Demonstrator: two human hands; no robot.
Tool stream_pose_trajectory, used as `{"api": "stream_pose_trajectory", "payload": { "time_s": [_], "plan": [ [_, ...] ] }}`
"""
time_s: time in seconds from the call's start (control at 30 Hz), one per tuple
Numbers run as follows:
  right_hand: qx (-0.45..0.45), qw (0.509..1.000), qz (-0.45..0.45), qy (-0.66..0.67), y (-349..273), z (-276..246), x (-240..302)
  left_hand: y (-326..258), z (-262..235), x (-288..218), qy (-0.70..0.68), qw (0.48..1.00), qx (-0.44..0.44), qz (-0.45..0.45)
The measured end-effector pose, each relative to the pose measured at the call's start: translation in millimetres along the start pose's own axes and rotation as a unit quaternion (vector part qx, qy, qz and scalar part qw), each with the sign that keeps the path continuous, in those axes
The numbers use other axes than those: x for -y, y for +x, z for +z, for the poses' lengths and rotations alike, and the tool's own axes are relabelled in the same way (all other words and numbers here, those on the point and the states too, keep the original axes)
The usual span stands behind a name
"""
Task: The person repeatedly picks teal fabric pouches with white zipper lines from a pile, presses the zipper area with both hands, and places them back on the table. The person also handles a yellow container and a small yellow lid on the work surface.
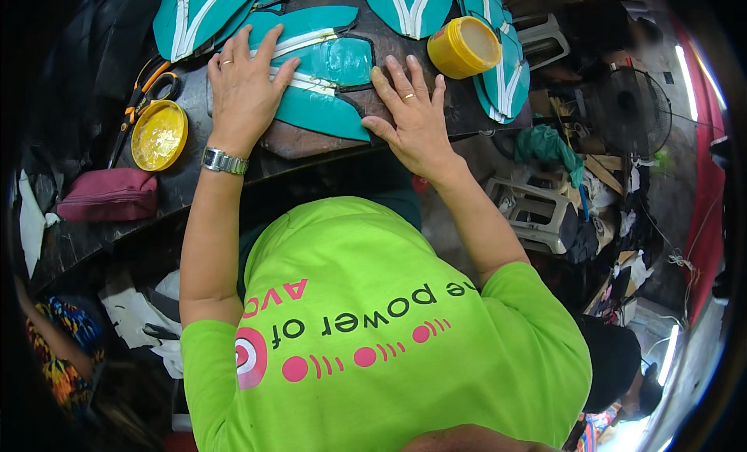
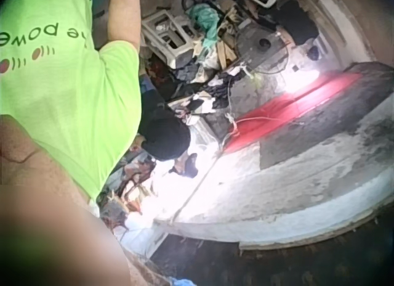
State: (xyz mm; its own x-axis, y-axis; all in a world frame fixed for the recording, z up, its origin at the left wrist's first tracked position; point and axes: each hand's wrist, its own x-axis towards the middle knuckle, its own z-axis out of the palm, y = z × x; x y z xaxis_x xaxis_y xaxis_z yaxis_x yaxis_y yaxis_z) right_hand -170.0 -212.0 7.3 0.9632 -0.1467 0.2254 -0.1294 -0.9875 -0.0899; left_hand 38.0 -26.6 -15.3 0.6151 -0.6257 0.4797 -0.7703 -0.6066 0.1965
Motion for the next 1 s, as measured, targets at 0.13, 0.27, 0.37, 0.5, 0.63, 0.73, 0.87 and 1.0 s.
{"api": "stream_pose_trajectory", "payload": {
  "time_s": [0.13, 0.27, 0.37, 0.5, 0.63, 0.73, 0.87, 1.0],
  "plan": [
    [-0.001, 1.0, -0.02, -0.018, 3.3, -2.2, -2.3, 0.5, -2.3, -0.6, 0.003, 1.0, -0.001, 0.0],
    [0.019, 1.0, -0.002, -0.007, 13.4, 0.1, -4.1, 0.6, -5.0, -1.9, 0.003, 1.0, -0.002, 0.001],
    [0.014, 0.998, 0.057, 0.022, 27.5, 6.2, -7.4, 1.2, -7.9, -2.2, -0.011, 1.0, -0.004, 0.005],
    [0.027, 0.996, 0.069, 0.041, 36.2, 9.2, -9.7, 2.7, -11.9, -3.3, -0.021, 1.0, -0.001, 0.003],
    [0.017, 0.998, 0.05, 0.018, 41.0, 7.5, -11.3, 1.6, -17.5, -6.2, -0.054, 0.998, -0.014, -0.006],
    [0.02, 0.999, 0.036, 0.002, 46.1, 6.3, -11.2, -0.2, -24.8, -8.8, -0.141, 0.988, -0.026, -0.06],
    [0.051, 0.997, 0.059, 0.003, 47.4, 2.9, -10.3, 1.9, -33.1, -11.9, -0.211, 0.972, -0.041, -0.095],
    [0.056, 0.997, 0.047, -0.002, 38.5, -4.3, -16.0, 5.0, -36.1, -9.5, -0.235, 0.965, -0.021, -0.117]
  ]
}}
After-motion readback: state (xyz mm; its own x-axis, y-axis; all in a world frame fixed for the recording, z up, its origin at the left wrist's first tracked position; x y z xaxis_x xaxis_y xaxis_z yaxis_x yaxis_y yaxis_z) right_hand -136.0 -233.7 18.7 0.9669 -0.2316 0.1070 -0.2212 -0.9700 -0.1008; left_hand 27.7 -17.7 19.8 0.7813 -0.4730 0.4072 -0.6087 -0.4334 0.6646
